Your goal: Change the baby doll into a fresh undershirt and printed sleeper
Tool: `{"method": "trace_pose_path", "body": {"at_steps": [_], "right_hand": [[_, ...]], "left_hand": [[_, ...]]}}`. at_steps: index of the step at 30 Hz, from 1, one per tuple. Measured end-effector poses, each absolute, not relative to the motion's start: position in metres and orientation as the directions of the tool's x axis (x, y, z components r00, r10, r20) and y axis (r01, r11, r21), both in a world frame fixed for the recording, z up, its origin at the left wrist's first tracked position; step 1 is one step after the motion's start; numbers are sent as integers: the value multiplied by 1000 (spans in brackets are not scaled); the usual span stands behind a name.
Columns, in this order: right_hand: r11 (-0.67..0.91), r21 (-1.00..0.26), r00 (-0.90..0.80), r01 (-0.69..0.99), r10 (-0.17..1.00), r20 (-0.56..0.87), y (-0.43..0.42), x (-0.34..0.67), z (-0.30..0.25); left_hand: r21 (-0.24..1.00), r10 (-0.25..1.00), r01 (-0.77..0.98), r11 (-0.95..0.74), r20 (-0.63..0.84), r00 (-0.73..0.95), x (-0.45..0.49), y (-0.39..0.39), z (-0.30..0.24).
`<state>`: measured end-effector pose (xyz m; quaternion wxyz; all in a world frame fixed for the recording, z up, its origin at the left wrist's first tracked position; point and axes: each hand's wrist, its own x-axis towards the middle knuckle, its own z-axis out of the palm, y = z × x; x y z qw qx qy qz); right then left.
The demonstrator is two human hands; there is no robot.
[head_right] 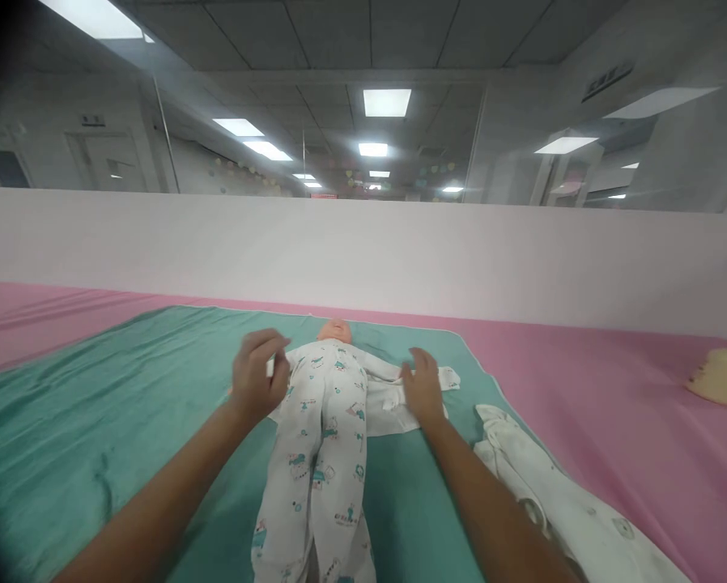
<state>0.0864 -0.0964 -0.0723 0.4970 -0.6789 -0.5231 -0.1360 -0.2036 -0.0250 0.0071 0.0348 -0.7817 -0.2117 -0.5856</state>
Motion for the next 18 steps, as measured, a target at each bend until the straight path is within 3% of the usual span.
{"method": "trace_pose_path", "body": {"at_steps": [4, 8, 13, 18], "right_hand": [[328, -645, 210, 690, 763, 612, -94, 33, -73], [315, -848, 185, 426, 887, 423, -87, 12, -79], [246, -918, 194, 310, 929, 314, -71, 26, -86], [269, -804, 88, 530, 926, 368, -80, 27, -71]], "left_hand": [[473, 600, 370, -799, 655, 460, -205, 1, -25], [683, 776, 386, -620, 461, 429, -201, 17, -45], [733, 828, 446, -514, 289, 481, -205, 11, -34], [786, 738, 415, -459, 77, 671, -226, 5, -19]]}}
